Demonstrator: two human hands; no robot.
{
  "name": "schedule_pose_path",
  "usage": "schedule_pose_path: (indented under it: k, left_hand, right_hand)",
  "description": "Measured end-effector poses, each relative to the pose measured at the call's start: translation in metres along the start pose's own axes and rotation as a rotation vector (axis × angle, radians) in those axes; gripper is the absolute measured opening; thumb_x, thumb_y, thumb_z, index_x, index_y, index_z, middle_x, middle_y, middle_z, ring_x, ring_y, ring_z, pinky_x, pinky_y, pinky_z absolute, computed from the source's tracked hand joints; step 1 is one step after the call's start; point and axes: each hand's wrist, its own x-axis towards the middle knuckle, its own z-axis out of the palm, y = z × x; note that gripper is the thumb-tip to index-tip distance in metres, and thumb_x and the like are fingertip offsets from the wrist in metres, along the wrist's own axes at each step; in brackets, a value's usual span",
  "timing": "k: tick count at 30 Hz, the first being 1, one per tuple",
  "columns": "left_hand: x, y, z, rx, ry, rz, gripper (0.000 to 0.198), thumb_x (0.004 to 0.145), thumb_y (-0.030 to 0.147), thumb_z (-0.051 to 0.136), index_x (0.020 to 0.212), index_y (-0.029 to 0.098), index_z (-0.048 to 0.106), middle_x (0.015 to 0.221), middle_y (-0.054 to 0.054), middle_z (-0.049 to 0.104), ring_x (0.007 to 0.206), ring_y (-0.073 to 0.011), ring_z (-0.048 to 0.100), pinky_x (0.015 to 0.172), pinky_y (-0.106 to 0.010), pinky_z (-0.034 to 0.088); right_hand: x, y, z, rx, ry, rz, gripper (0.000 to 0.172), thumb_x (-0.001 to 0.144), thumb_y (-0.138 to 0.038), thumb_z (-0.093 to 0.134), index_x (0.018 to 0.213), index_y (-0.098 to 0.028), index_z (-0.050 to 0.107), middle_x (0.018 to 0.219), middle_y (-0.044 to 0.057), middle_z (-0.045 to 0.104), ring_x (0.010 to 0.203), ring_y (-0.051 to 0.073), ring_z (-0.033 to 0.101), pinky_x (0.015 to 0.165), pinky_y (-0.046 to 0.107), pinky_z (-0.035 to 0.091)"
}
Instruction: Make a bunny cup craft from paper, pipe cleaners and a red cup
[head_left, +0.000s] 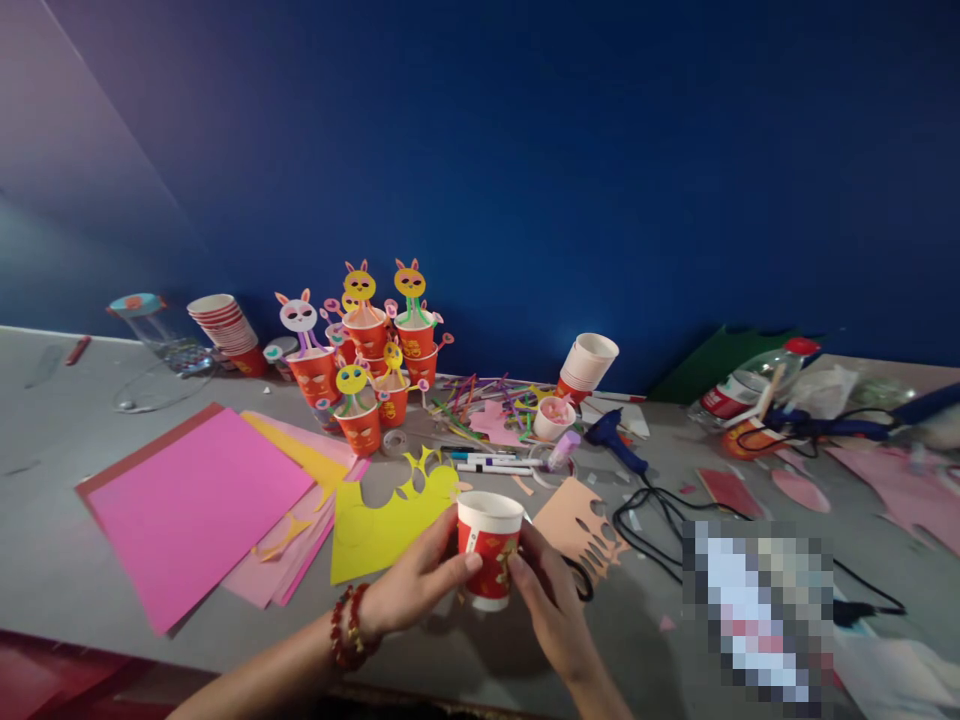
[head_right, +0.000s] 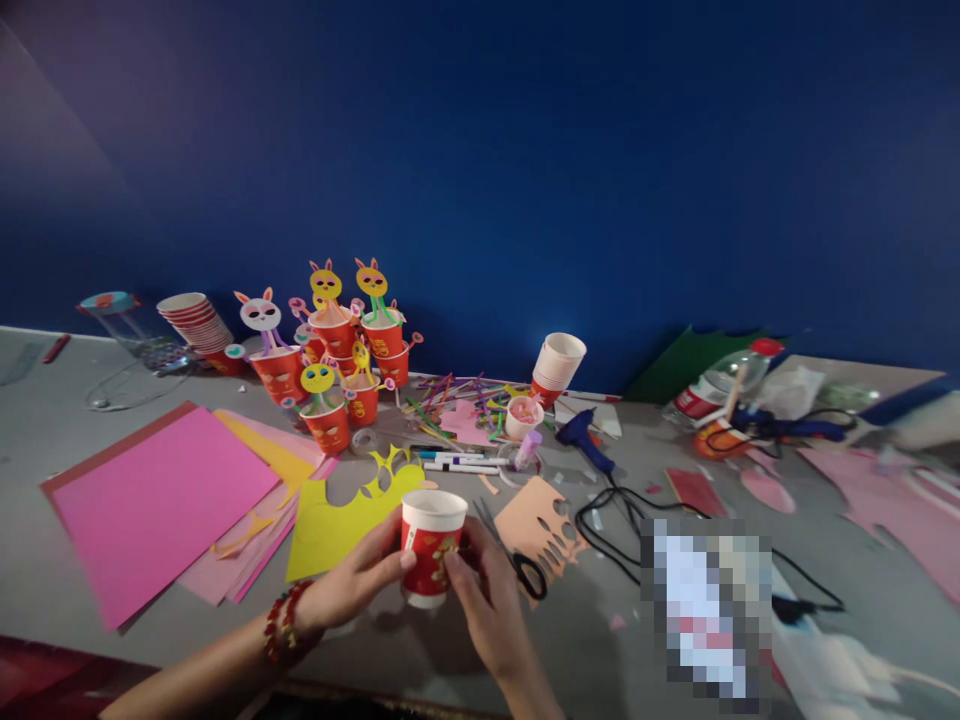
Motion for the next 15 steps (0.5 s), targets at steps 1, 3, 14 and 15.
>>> schedule_pose_path:
  k: [1,3,14,15]
  left_hand:
    - [0.0,0.001,0.0,-0.024,0.01,-0.012,0.042,0.092,0.032,0.063,0.132,0.019,0.059,0.131,-0.01,0.063,0.124,-0.0292,0.054,0.107,-0.036,0.04]
    - [0.001,0.001,-0.001,-0.063,0.022,-0.032,0.044,0.091,0.032,0.064,0.134,0.02,0.059,0.132,-0.009,0.064,0.126,-0.0295,0.052,0.108,-0.036,0.039]
    - [0.004,-0.013,-0.003,-0.361,0.044,-0.12,0.047,0.093,0.034,0.063,0.139,0.026,0.054,0.133,-0.008,0.063,0.121,-0.0261,0.058,0.104,-0.037,0.042]
    - [0.004,-0.014,-0.004,-0.382,0.048,-0.135,0.047,0.093,0.033,0.063,0.138,0.026,0.054,0.133,-0.008,0.063,0.12,-0.0256,0.059,0.103,-0.036,0.043]
  right_hand:
    - [0.0,0.0,0.0,-0.029,0.009,-0.009,0.037,0.099,-0.046,0.051,0.127,-0.024,0.062,0.118,0.01,0.072,0.105,0.026,0.07,0.086,0.037,0.061]
    - [0.0,-0.002,0.0,-0.093,0.04,-0.038,0.038,0.098,-0.047,0.053,0.127,-0.024,0.063,0.123,0.011,0.07,0.112,0.028,0.066,0.091,0.04,0.059]
    - [-0.001,-0.001,-0.001,0.009,-0.008,0.039,0.032,0.099,-0.042,0.051,0.123,-0.022,0.059,0.102,0.008,0.072,0.087,0.022,0.07,0.076,0.031,0.061]
    - [-0.001,0.0,-0.001,0.024,-0.032,0.06,0.033,0.099,-0.042,0.052,0.124,-0.022,0.057,0.102,0.008,0.072,0.086,0.022,0.07,0.077,0.032,0.061]
